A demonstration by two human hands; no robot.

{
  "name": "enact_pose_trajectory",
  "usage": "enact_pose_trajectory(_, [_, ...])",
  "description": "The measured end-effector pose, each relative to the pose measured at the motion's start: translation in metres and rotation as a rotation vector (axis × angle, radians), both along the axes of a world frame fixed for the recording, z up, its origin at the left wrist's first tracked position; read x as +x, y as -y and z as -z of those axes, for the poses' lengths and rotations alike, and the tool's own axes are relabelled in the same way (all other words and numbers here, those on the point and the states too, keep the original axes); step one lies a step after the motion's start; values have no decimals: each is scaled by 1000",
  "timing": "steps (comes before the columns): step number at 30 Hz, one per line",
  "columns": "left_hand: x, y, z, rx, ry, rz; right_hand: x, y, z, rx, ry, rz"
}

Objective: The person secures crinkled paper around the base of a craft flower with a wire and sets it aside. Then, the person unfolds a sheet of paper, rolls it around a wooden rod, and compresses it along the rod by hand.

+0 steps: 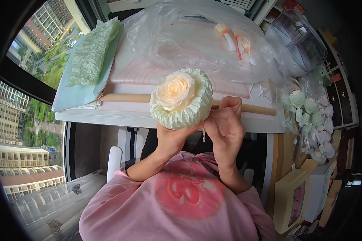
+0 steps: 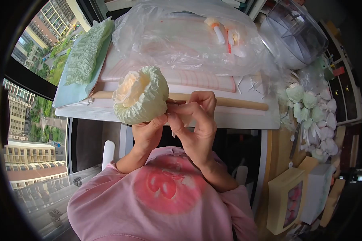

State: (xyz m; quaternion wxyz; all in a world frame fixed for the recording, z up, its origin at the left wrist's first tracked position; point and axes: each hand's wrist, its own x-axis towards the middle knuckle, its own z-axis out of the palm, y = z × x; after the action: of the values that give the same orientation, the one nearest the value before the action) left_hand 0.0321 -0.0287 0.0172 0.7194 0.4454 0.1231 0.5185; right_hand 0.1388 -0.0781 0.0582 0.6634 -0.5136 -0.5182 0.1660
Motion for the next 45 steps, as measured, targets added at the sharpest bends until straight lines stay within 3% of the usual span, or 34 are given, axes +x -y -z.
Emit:
enact_pose_trajectory(2, [4,0,-5,-94,182,19,2,-4,-3,30,63,-3])
enact_pose_trajectory(5, [5,2,-15,-98,225,47,-5,-5,-8,78,-107,52])
enact_pose_trajectory(9, [3,0,-8,-89,239,26,3,-2,-20,-56,-49,-44])
enact_pose_trajectory(11, [0,-3,-4,-77,238,49,6,0,-24,-62,216,-16])
enact_pose_trajectory(14, [2,-1,-9,-79,247,-18,11,2,-27,-24,411,37])
enact_pose_trajectory(24, [4,0,-7,-149,178,31,7,3,-31,-8,632,218])
enact_pose_trajectory(30, [3,-3,-10,-135,191,12,13,1,-30,-8,545,45])
enact_pose_trajectory(36, [2,-3,-7,-150,149,49,22,-1,-36,-28,672,-69])
enact_pose_trajectory(38, [3,-2,-9,-98,208,17,23,-4,-35,89,883,28])
enact_pose_trajectory(41, [4,0,-14,-90,192,-18,27,-5,-34,152,978,14])
enact_pose_trajectory(45, [3,1,-10,-122,193,23,28,-7,-33,179,960,-6])
